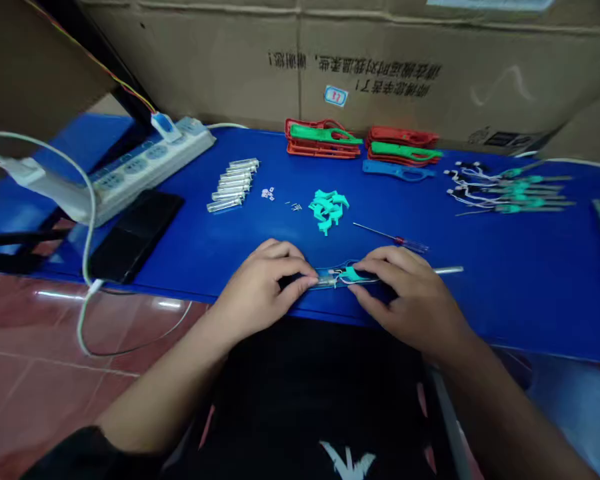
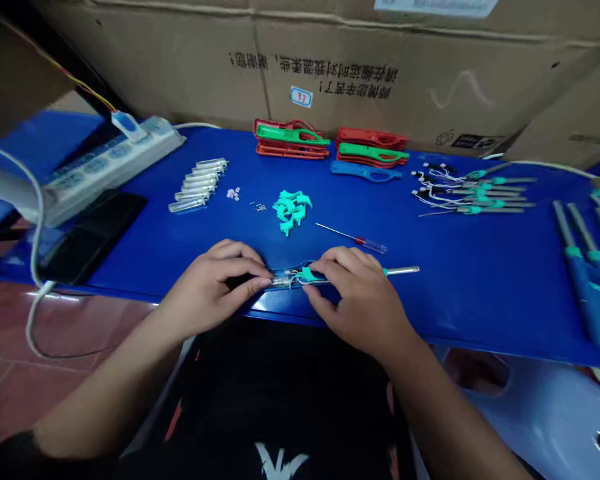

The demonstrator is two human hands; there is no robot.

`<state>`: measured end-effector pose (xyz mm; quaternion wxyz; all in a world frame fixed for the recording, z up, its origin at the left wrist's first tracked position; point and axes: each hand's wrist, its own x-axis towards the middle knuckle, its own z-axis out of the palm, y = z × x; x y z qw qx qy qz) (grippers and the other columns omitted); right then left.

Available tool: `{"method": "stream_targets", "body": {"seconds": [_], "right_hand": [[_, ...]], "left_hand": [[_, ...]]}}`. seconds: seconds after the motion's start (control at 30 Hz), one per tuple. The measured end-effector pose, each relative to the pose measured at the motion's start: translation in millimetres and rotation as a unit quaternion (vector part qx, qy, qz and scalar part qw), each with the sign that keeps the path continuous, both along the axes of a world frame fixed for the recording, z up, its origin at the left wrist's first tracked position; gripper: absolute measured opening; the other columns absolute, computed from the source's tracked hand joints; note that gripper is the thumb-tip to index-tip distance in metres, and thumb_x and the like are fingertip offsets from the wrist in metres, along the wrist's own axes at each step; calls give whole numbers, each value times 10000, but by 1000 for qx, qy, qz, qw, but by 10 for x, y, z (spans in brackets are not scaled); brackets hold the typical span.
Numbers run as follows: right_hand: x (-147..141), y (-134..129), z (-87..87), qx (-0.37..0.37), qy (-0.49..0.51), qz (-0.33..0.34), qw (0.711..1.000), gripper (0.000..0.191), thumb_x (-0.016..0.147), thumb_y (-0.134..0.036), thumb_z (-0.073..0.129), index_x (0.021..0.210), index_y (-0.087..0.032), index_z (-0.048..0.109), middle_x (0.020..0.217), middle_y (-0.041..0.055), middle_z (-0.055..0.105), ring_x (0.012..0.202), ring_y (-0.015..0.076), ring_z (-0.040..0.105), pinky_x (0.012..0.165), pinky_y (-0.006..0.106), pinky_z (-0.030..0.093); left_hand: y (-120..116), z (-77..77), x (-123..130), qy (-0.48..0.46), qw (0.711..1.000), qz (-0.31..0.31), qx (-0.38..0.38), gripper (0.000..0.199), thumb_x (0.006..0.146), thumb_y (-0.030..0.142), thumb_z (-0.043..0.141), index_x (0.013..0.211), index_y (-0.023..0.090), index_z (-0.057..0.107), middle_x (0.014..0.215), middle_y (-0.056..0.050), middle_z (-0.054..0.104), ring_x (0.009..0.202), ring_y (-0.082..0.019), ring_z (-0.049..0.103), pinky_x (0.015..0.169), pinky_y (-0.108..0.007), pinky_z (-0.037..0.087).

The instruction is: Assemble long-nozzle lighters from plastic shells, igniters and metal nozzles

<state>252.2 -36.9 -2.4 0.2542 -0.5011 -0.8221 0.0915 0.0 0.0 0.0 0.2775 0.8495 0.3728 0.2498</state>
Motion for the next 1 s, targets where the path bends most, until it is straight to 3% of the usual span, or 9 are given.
{"method": "stream_targets", "body": {"seconds": [0.13,0.3,0.53,0.77,1.0], "right_hand": [[18,-40,-33,-13,22,-3,1000,204,925,-296,646,1087,-185,702,1047,74,658,968,202,628,853,355,525],[164,-112,11,-33,13,-3,999,292,919,-316,648,1198,-229,660,1143,67,646,1043,215,628,919,368,520],[522,-140,40,-16,-35,-19,999,265,917,-330,651,1154,-219,690,1116,74,678,1012,234,637,904,407,510],[527,-89,1,-16,22,3,1000,146,933,-226,627,982,-223,764,912,38,716,849,179,635,780,341,517],[539,-55,31,-32,-31,21,999,214,970,-258,559,1001,-213,766,882,45,706,823,184,612,794,369,505]], "left_hand": [[42,-4,15,13,1000,3,0,102,948,272,637,936,223,727,951,-5,667,899,-153,577,860,-324,422],[80,-9,-3,25,999,0,21,139,971,294,601,961,211,712,1006,-19,678,927,-163,597,878,-340,436],[93,36,5,19,999,32,-13,336,980,376,573,1284,240,615,1189,-54,647,1088,-198,603,967,-381,478],[154,-6,92,51,998,-20,30,221,963,334,613,1119,232,731,1006,-34,677,932,-181,612,893,-380,472],[153,-64,79,36,998,-16,49,227,963,318,615,1124,218,740,1007,-44,666,920,-175,599,865,-364,463]]}}
